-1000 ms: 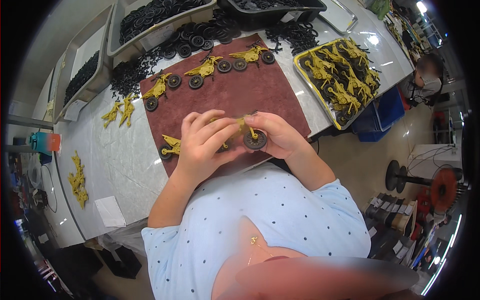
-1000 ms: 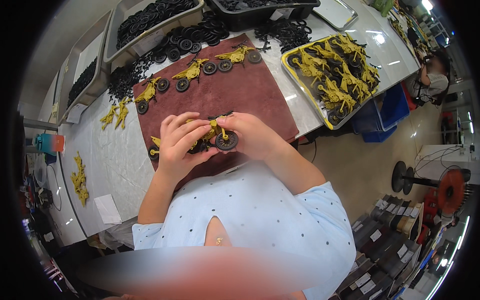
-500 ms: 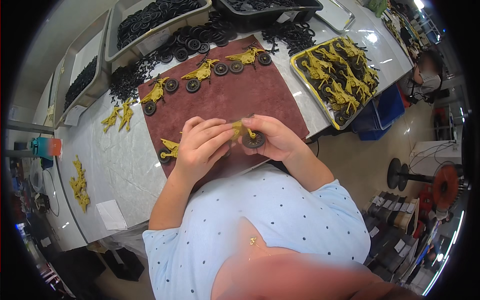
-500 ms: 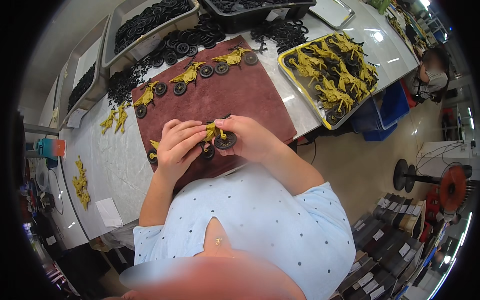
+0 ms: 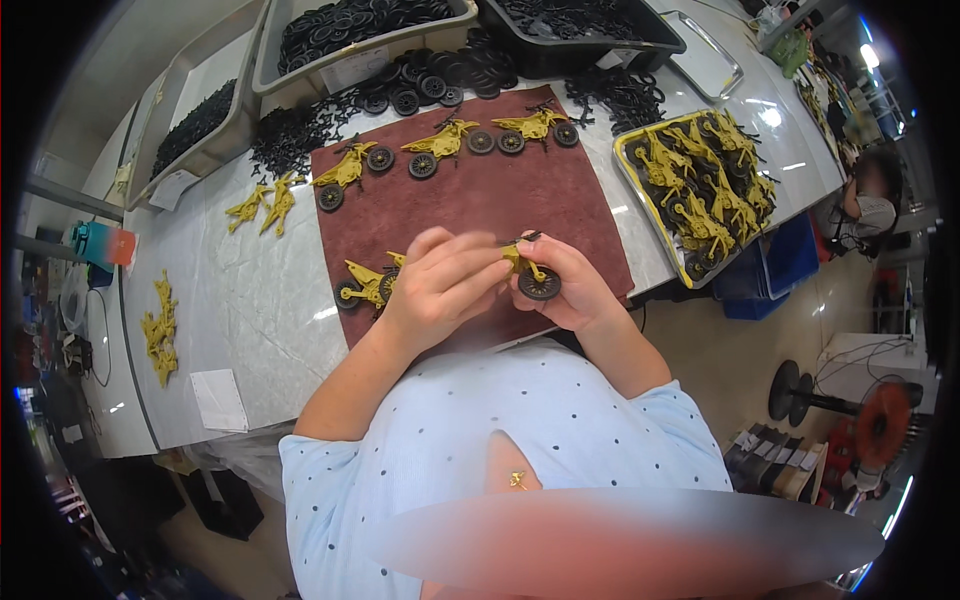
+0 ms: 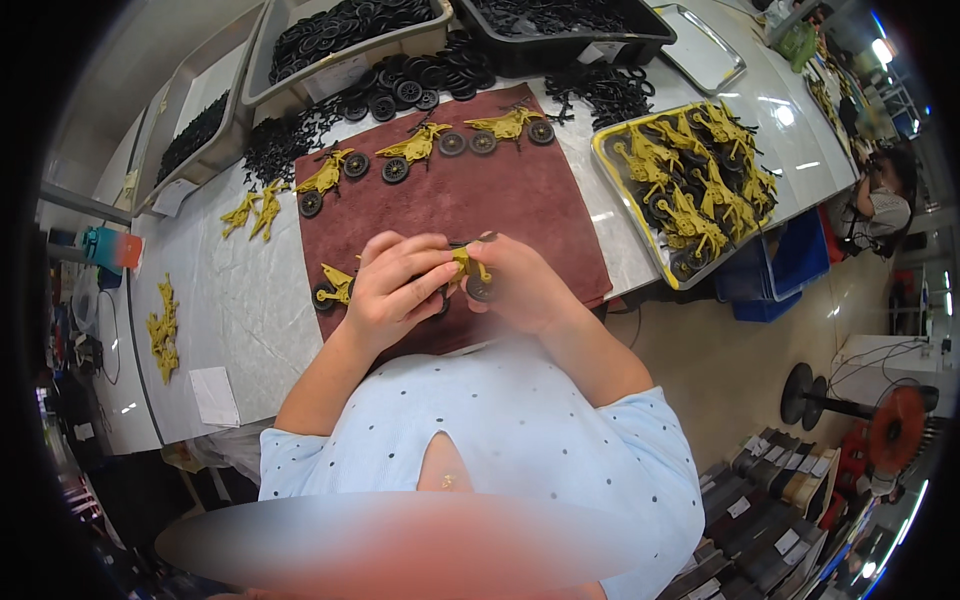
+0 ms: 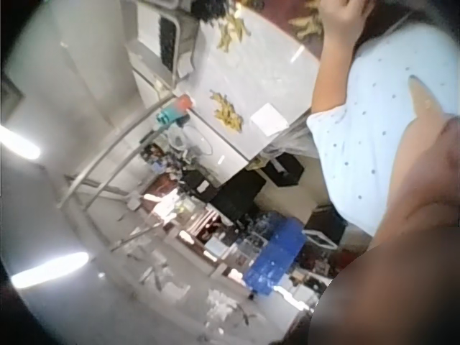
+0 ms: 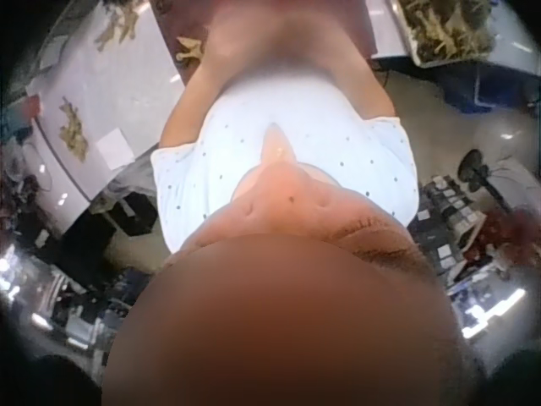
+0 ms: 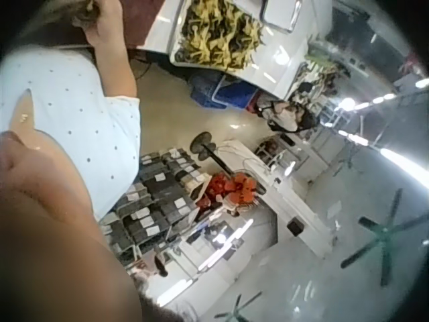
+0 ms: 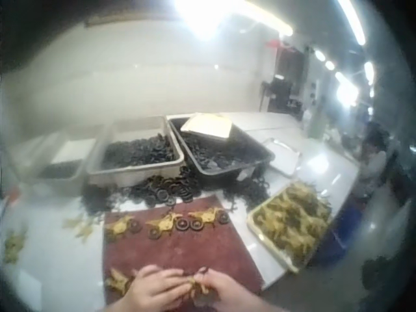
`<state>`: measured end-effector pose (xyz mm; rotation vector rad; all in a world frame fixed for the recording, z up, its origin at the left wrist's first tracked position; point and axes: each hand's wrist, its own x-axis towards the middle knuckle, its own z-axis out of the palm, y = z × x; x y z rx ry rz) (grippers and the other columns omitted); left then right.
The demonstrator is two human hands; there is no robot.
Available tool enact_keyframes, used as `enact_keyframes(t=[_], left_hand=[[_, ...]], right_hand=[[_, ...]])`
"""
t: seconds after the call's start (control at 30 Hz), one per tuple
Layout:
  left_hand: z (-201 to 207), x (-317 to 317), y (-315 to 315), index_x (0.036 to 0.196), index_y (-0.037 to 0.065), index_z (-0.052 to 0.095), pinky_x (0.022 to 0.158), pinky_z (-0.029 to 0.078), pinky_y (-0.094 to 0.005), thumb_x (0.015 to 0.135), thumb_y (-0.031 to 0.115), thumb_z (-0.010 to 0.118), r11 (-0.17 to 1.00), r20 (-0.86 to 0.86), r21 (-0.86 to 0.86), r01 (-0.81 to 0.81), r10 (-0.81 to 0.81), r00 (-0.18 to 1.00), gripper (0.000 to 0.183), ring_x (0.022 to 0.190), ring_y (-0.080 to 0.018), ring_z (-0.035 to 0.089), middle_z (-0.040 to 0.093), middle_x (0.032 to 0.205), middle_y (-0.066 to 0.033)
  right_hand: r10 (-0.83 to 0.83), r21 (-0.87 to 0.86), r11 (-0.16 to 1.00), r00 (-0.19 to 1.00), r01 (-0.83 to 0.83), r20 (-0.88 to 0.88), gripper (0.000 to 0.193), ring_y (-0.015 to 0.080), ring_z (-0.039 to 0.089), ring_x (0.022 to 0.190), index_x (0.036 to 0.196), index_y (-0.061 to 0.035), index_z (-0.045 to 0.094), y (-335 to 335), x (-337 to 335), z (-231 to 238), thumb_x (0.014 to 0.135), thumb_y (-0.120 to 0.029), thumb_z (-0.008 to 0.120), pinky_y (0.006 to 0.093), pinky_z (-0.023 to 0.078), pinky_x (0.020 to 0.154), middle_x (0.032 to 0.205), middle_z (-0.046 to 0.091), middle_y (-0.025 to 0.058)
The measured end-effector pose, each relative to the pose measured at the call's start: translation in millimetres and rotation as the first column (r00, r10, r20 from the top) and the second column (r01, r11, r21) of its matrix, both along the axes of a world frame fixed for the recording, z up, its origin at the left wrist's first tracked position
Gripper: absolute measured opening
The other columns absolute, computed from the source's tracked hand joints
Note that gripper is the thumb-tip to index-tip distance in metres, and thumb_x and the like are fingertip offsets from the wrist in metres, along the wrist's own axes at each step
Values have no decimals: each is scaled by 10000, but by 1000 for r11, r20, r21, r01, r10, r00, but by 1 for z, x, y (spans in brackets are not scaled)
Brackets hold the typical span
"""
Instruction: The person assembles toy motorcycles by pressing wheels into plastic frame parts by hand, joining the frame sections together, and placing the assembled motorcycles onto a tray.
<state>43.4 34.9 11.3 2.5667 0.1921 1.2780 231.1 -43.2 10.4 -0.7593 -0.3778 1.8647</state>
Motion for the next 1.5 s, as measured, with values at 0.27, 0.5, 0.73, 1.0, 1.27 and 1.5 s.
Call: enact_keyframes(t=[0.27, 0.5, 0.73, 1.0, 1.27, 1.5], left_hand=[[2, -8, -11, 993, 8, 683, 655, 516, -287, 672, -29, 743, 860, 73, -510, -13, 58, 996, 329, 849, -198, 669, 693, 987, -97], [3, -10, -18, 966, 14, 702, 689, 523, -258, 711, -18, 736, 725, 58, -688, -4, 61, 996, 259, 807, -189, 670, 703, 951, -100], [-7, -10, -10, 922, 31, 719, 722, 453, -289, 712, 15, 750, 818, 130, -575, 16, 71, 989, 214, 699, -159, 625, 709, 870, -61], [-10, -16, -3, 912, 56, 710, 739, 379, -306, 727, 86, 767, 818, -1, -566, -101, 122, 993, 196, 695, -135, 626, 705, 835, -24], [23, -34, 7, 1030, 61, 682, 885, 442, -384, 723, 161, 769, 972, -284, -74, -224, 195, 939, 335, 1027, -234, 619, 653, 1142, -82], [-24, -145, 110, 1015, 35, 647, 807, 490, -479, 809, 175, 696, 485, -519, -108, -868, 717, 466, 254, 1002, -318, 606, 645, 1084, -142]], right_hand=[[88, 202, 969, 963, -141, 254, 530, 142, 587, 744, 1140, -60, 506, -7, 9, -11, 881, -507, 623, 258, 471, 629, 901, 600, 59], [-547, 677, 726, 491, -125, 678, 385, 173, 598, 971, 1115, -15, 594, -10, -17, -5, 786, -117, 766, 294, 523, 824, 1086, 574, 87], [-569, 684, 729, 533, -26, 627, 322, 184, 603, 928, 1083, -4, 589, -9, -32, -4, 786, 38, 706, 277, 532, 792, 1021, 571, 94], [-478, 576, 816, 503, -49, 720, 340, 173, 602, 929, 1042, -7, 601, 1, -29, -10, 734, 66, 723, 273, 499, 787, 998, 591, 80], [-671, 675, 647, 156, -355, 725, 385, 303, 592, 1094, 982, -41, 682, 16, 34, -21, 646, 139, 626, 377, 473, 938, 1055, 688, 81], [-428, 430, 785, 110, -447, 897, 419, 349, 436, 1325, 1044, -45, 669, -8, 63, -36, 780, 177, 431, 449, 219, 1152, 1252, 621, 127]])
